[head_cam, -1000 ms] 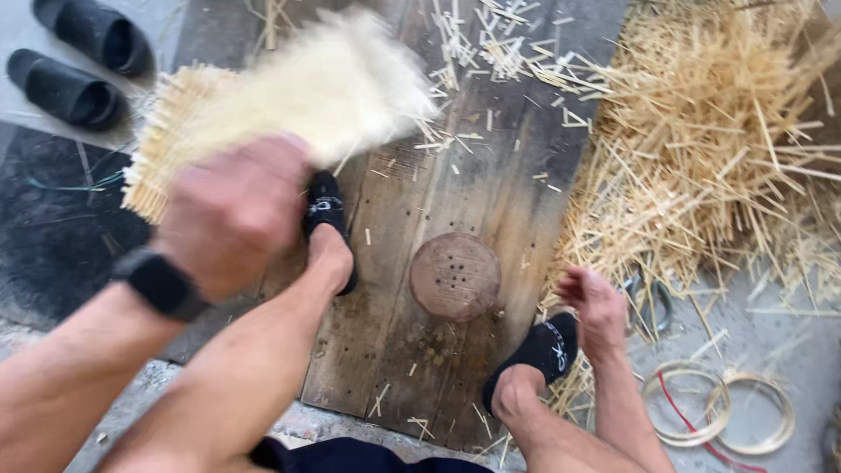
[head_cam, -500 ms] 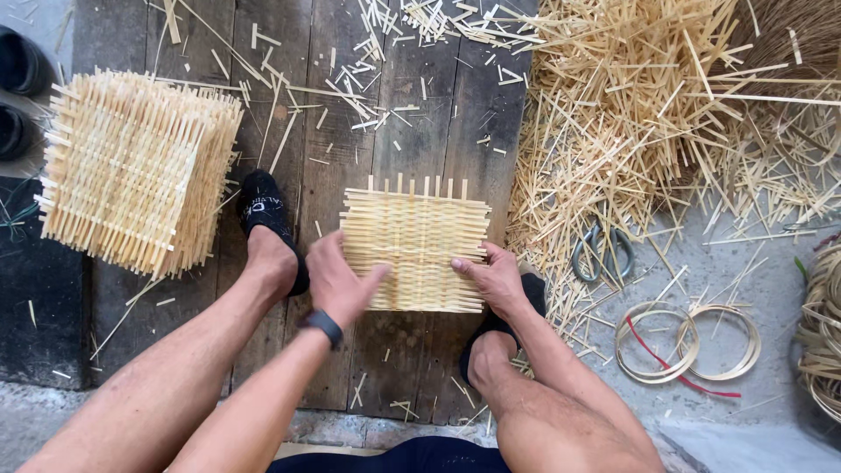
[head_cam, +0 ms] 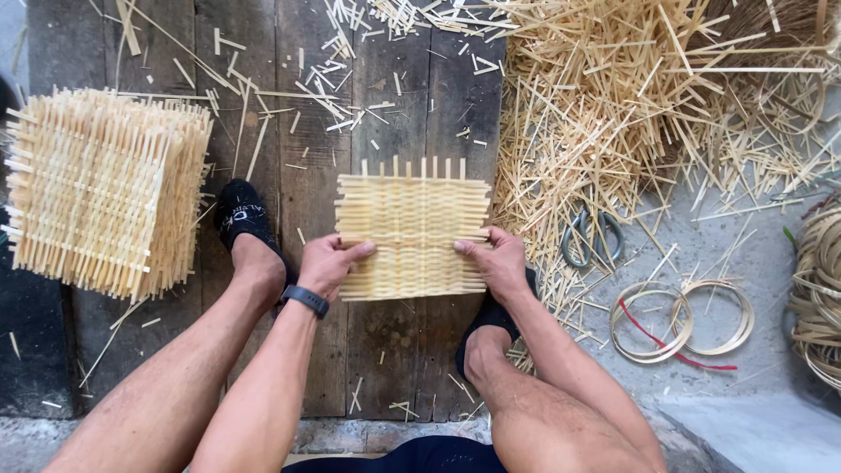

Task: The person sits on the floor and repeatedly assembles small round bamboo baskets. They place a woven bamboo mat over a circular frame, press it into shape using a wooden block, and trim the excess mat with shears. The finished baskets are stacked nearby.

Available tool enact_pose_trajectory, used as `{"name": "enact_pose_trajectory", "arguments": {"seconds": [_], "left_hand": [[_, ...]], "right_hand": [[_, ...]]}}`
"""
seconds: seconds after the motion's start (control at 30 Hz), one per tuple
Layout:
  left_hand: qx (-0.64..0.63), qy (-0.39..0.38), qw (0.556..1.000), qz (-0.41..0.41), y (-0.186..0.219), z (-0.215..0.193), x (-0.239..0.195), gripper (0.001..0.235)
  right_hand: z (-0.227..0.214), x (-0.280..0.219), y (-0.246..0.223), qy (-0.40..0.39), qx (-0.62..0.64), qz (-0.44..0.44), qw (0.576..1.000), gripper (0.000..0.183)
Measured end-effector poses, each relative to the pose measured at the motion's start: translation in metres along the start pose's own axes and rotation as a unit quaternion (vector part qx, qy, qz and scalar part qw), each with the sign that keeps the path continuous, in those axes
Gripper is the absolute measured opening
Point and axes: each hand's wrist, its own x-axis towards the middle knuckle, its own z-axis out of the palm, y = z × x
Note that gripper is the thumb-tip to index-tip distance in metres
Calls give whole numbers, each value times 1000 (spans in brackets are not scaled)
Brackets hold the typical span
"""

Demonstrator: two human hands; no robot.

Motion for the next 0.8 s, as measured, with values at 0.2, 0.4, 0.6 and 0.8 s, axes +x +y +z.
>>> {"name": "enact_pose_trajectory", "arguments": {"seconds": [0.2, 0.4, 0.6, 0.8], "left_hand": [[521, 227, 771, 289, 50, 25, -26, 109], [547, -69, 369, 748, 83, 98, -80, 46], [514, -125, 293, 797, 114, 114, -125, 41], [495, -141, 294, 806, 119, 119, -144, 32]], "right_hand": [[-6, 3, -2, -8, 0, -82, 997, 28], [-29, 19, 21, 8, 5, -96, 995, 53], [-175, -11, 61, 379, -268, -109, 879, 67], [-268, -61, 156, 343, -471, 186, 791, 84]]}}
